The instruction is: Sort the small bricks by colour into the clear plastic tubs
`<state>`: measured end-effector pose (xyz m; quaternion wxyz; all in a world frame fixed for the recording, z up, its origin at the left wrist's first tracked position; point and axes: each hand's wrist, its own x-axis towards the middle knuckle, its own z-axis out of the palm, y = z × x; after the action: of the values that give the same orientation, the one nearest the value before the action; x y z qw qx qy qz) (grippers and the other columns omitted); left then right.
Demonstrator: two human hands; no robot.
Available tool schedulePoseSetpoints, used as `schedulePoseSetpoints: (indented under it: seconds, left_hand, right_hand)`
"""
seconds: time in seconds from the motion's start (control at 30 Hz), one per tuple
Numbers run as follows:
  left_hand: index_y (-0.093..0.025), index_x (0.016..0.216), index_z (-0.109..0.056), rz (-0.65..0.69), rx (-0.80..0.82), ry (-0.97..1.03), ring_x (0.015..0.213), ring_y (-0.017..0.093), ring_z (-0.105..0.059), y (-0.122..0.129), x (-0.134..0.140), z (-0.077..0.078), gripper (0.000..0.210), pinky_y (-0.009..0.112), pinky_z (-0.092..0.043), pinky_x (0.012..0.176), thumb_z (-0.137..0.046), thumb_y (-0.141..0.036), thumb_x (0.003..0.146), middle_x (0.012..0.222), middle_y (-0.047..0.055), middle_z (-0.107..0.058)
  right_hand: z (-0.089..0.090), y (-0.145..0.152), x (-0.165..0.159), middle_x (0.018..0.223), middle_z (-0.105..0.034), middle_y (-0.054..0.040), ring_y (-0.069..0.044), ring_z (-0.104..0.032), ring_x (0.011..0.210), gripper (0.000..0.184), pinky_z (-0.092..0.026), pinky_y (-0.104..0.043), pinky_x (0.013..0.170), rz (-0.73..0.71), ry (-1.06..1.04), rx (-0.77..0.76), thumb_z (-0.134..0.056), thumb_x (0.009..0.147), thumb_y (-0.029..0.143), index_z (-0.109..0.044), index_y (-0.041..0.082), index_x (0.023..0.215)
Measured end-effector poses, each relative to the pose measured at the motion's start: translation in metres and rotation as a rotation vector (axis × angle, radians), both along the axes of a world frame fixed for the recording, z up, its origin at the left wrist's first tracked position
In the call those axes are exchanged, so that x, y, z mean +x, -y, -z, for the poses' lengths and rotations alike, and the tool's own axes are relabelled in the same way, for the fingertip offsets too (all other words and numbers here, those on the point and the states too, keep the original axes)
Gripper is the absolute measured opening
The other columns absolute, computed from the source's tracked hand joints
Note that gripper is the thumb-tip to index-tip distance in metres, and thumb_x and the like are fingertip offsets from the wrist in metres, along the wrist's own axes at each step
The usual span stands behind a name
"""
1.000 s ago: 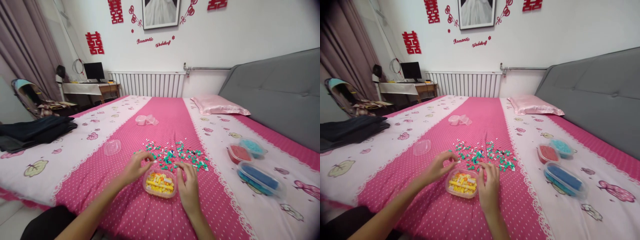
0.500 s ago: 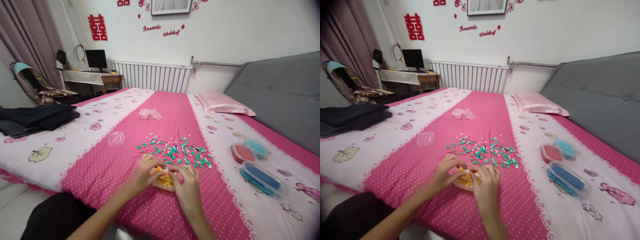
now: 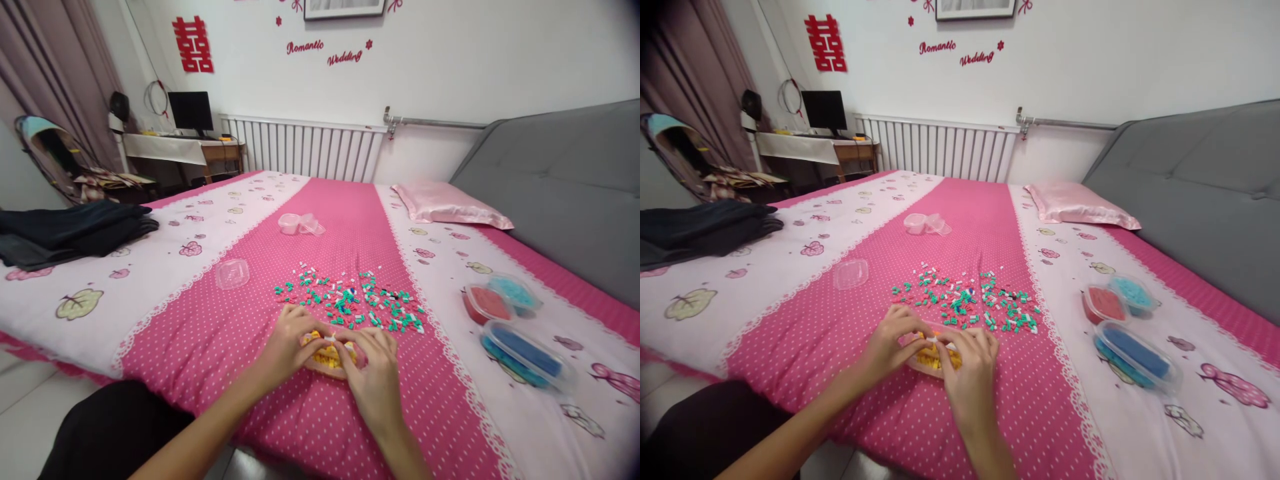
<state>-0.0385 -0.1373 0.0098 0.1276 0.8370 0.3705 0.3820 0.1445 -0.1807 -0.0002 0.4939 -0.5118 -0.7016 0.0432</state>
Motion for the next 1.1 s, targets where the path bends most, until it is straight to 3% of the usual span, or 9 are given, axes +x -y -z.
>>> schedulePoseSetpoints:
  seconds: [0.33, 0.7, 0.9, 1.1]
  left_hand:
    - [-0.024, 0.084, -0.075, -0.041, 0.079, 0.015, 0.081, 0.019, -0.054, -0.002, -0.001, 0.005, 0.028, 0.035, -0.038, 0.081, -0.063, -0.048, 0.092, 0.077, 0.003, -0.068]
    - [-0.023, 0.084, -0.074, -0.015, 0.196, 0.037, 0.079, 0.018, -0.055, -0.001, 0.001, -0.001, 0.032, 0.035, -0.038, 0.080, -0.058, -0.048, 0.095, 0.073, 0.002, -0.068]
    - [-0.024, 0.086, -0.074, -0.020, 0.138, 0.038, 0.081, 0.018, -0.055, 0.001, 0.000, -0.001, 0.028, 0.036, -0.037, 0.083, -0.060, -0.046, 0.095, 0.077, 0.001, -0.070]
    - [-0.021, 0.087, -0.070, 0.004, 0.087, 0.003, 0.084, 0.018, -0.055, 0.003, 0.000, -0.008, 0.011, 0.036, -0.036, 0.083, -0.068, -0.032, 0.090, 0.081, 0.000, -0.069]
  right_hand:
    - [0.000, -0.001, 0.002, 0.092, -0.076, 0.0007, -0.024, -0.057, 0.091, 0.015, -0.032, -0.039, 0.088, -0.039, 0.030, -0.028, -0.062, 0.094, 0.037, -0.073, 0.027, 0.092]
    - [-0.008, 0.002, 0.003, 0.093, -0.076, 0.0009, -0.024, -0.058, 0.091, 0.011, -0.031, -0.039, 0.087, -0.067, 0.008, -0.054, -0.063, 0.094, 0.032, -0.073, 0.027, 0.092]
    - [-0.006, 0.001, 0.006, 0.094, -0.077, 0.0017, -0.023, -0.060, 0.090, 0.014, -0.030, -0.040, 0.089, -0.080, -0.012, -0.063, -0.063, 0.095, 0.037, -0.074, 0.028, 0.092]
    - [-0.003, -0.002, 0.008, 0.084, -0.076, 0.0011, -0.022, -0.062, 0.084, 0.021, -0.030, -0.041, 0.088, -0.042, -0.028, -0.104, -0.058, 0.097, 0.041, -0.075, 0.029, 0.092]
